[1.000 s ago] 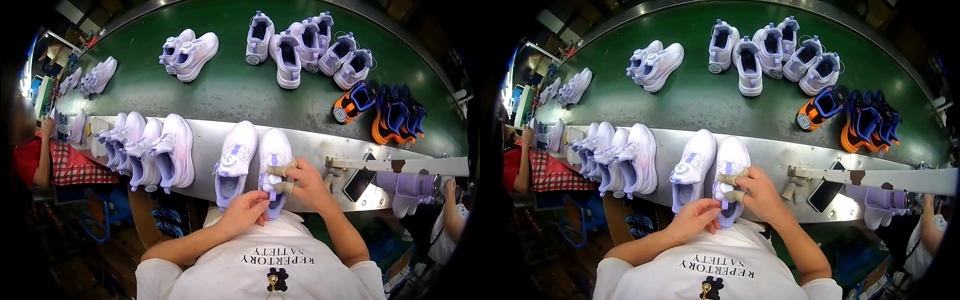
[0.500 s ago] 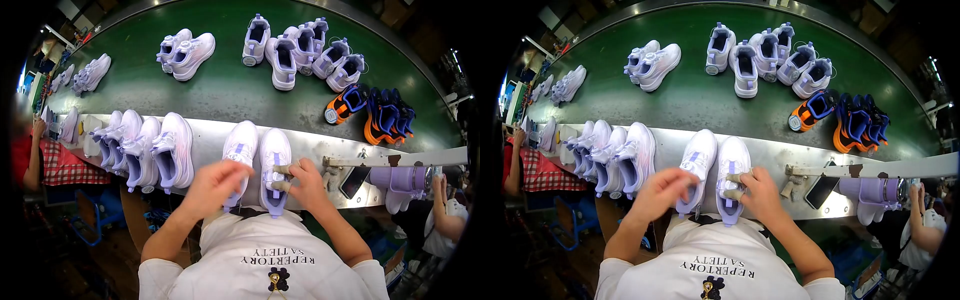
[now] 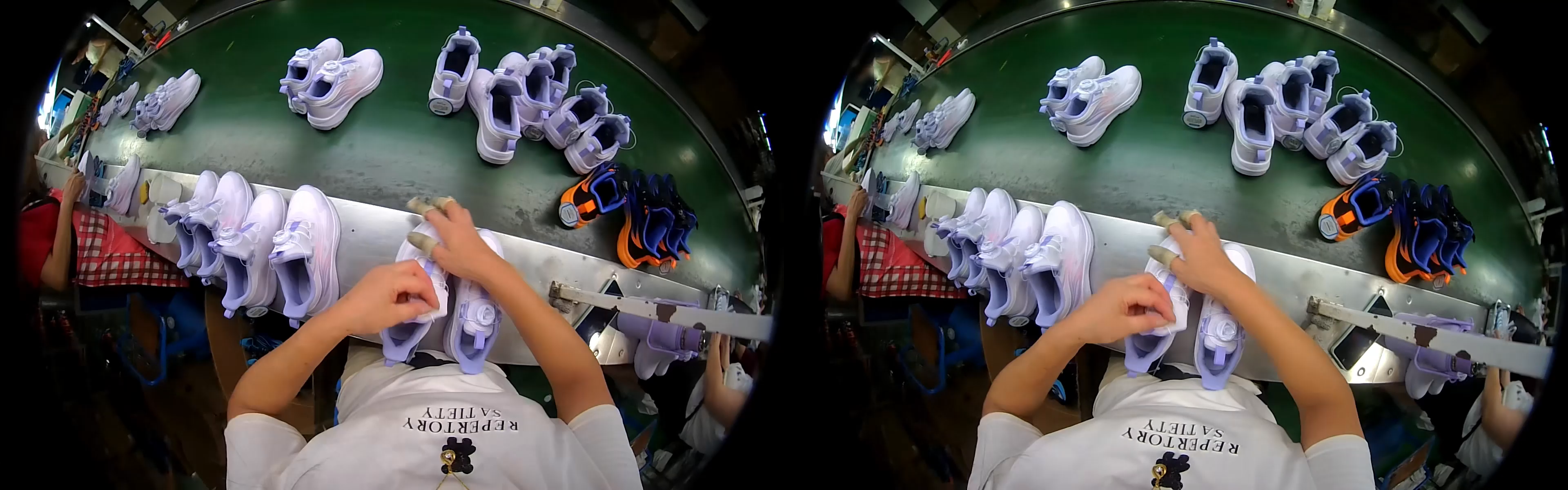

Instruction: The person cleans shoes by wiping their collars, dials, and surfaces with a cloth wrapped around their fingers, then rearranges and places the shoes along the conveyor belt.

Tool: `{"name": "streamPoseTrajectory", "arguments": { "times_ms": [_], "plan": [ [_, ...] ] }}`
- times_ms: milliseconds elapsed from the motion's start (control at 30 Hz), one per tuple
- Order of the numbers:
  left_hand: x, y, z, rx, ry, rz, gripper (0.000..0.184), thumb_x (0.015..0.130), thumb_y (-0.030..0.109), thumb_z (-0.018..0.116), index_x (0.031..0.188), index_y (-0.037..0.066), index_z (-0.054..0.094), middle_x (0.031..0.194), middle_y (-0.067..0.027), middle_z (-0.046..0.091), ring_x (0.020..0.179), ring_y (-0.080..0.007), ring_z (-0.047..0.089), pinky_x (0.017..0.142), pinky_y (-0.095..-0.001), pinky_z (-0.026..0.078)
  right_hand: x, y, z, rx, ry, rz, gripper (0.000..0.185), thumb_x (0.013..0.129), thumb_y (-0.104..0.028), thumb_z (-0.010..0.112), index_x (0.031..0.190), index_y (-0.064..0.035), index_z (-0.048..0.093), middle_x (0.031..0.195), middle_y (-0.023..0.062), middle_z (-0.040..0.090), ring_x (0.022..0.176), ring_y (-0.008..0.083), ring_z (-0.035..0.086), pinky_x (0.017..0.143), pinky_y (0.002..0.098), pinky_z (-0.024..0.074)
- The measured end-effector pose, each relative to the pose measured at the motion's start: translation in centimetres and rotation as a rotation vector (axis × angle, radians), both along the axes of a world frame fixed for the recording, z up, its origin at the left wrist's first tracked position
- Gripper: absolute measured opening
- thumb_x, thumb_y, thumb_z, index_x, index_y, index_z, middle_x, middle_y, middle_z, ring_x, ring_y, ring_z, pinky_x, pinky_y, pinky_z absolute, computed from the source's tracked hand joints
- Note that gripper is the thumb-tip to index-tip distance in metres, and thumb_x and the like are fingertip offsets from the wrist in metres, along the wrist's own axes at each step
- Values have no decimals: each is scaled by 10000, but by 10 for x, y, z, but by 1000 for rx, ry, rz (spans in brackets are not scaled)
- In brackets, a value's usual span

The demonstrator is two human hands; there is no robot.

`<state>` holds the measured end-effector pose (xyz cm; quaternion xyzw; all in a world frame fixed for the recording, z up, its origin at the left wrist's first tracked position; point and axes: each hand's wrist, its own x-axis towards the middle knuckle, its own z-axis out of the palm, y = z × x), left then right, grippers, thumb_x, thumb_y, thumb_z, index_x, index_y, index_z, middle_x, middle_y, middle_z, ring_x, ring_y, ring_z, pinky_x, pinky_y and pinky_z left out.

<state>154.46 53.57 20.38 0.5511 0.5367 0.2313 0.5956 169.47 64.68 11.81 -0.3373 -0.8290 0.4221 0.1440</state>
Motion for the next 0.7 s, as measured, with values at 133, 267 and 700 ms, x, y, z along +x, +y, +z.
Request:
{"name": "streamPoseTrajectory", "arguments": {
  "times_ms": [133,267,700],
  "plan": [
    [6,-1,8,353,372,-264,172,758,35,624,914,79,681,996,-79,585,931,-283,574,807,-371,474,-25,-1,-10,-11,-179,140,521,882,-426,587,1328,-166,521,1335,246,408,1142,431,426,1021,479,348],
    [7,0,6,310,336,-195,205,796,53,621,985,101,684,1008,-61,567,924,-258,576,802,-350,474,-6,3,-3,-105,-66,167,575,853,-381,631,1366,-171,477,1357,243,388,1189,434,406,1043,478,332],
    [-1,-14,-3,300,184,-110,186,832,77,612,1003,77,686,995,-56,569,918,-245,568,792,-322,474,50,-75,67,185,-275,105,914,632,-295,780,1378,23,360,1314,232,429,1232,378,413,1082,509,267]
  ]
}}
